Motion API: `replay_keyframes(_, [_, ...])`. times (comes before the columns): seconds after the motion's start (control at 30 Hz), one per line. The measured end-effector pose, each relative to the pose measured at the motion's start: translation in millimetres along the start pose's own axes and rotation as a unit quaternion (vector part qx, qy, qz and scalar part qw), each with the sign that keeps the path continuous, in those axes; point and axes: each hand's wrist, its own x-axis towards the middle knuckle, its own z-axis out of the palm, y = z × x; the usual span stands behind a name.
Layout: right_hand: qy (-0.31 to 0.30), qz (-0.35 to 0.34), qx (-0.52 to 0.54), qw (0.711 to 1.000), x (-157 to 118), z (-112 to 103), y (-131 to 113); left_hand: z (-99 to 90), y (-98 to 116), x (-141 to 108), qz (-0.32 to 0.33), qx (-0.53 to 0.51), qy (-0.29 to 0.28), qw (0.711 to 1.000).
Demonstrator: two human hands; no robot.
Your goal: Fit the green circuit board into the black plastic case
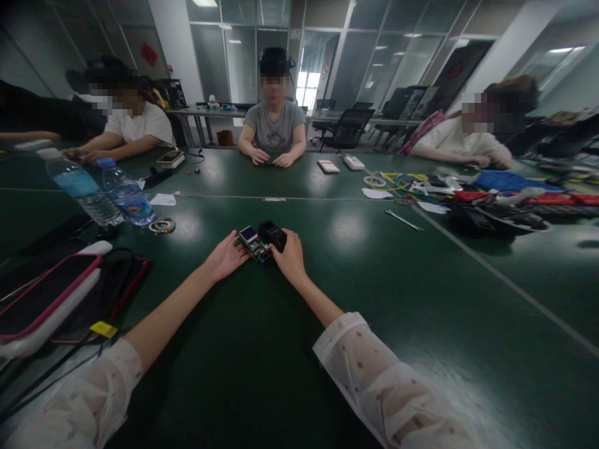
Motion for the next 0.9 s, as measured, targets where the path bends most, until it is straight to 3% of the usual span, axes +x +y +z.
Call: replay_keyframes(0.9, [0.005,0.0,0.047,0.999,-0.5,-1.8,-7.7,4.3,1.3,-2.7,0.0,-0.003,0.02,1.0])
